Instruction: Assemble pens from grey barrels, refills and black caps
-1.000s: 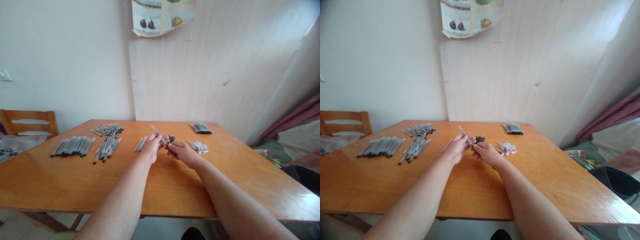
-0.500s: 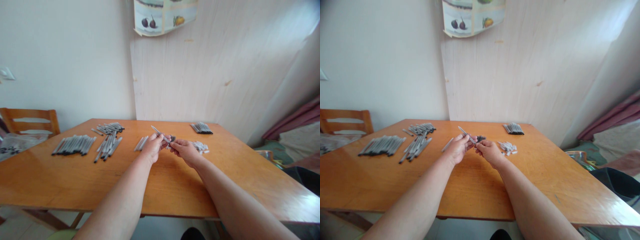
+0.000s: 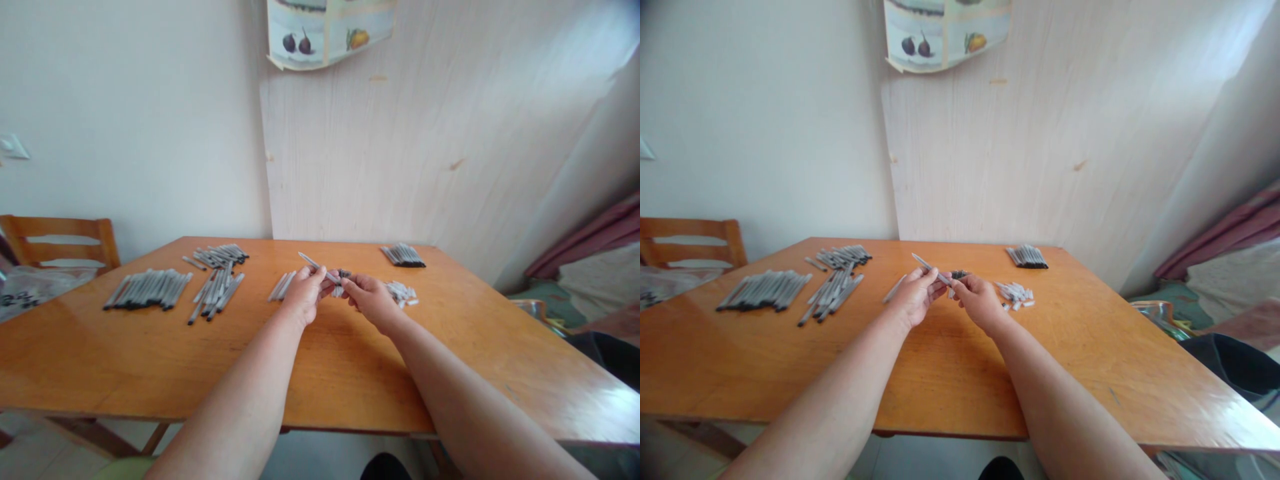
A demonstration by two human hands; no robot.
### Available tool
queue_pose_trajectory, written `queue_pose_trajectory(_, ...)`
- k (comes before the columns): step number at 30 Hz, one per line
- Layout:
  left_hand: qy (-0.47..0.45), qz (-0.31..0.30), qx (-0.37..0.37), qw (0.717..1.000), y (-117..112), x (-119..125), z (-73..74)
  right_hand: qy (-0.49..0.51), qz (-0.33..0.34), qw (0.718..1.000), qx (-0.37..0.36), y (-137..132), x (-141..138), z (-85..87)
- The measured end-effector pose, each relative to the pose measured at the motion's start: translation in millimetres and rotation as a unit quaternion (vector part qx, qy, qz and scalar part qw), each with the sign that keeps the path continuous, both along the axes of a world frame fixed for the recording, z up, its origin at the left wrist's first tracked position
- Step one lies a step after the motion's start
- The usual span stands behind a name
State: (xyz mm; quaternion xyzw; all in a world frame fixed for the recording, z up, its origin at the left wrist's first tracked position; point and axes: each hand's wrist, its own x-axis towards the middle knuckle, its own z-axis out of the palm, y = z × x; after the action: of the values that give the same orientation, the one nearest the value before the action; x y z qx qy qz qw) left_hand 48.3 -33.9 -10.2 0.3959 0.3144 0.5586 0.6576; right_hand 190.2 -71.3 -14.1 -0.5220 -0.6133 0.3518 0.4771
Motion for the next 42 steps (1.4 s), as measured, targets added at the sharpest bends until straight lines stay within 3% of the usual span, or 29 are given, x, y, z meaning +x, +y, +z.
queue_pose_trajectory(4,-0.002,0.000,0.000,1.000,1.4,0.5,-1.6,-0.018,0.027,0.999,-0.013,1.8,1.8,-2.6)
queue_pose_trajectory(9,-0.003,0.002,0.002,1.000,1.6,1.2,-2.7,-0.014,0.009,1.000,0.008,1.6,2.3,-1.7)
queue_pose_trajectory(14,-0.009,0.001,0.000,1.000,1.7,0.9,-2.6,0.013,0.039,0.998,-0.036,1.0,1.4,-1.5)
queue_pose_trajectory(20,-0.001,0.006,-0.005,1.000,1.4,2.0,-2.8,0.005,0.020,1.000,0.005,1.2,2.5,-2.2)
queue_pose_trajectory(25,0.003,0.009,-0.006,1.000,0.8,2.0,-2.3,0.035,0.043,0.997,-0.055,0.2,2.7,-0.3)
queue_pose_trajectory(31,0.028,0.013,-0.006,1.000,1.4,2.3,-4.8,0.004,0.011,1.000,-0.004,-1.5,1.6,2.2)
queue_pose_trajectory(37,0.021,0.020,-0.002,1.000,2.8,1.9,-6.7,0.024,0.042,0.996,-0.069,0.3,2.6,-0.9)
queue_pose_trajectory(42,0.033,0.021,-0.007,0.999,2.4,2.3,-6.7,0.001,0.029,0.999,-0.019,1.0,2.9,-1.7)
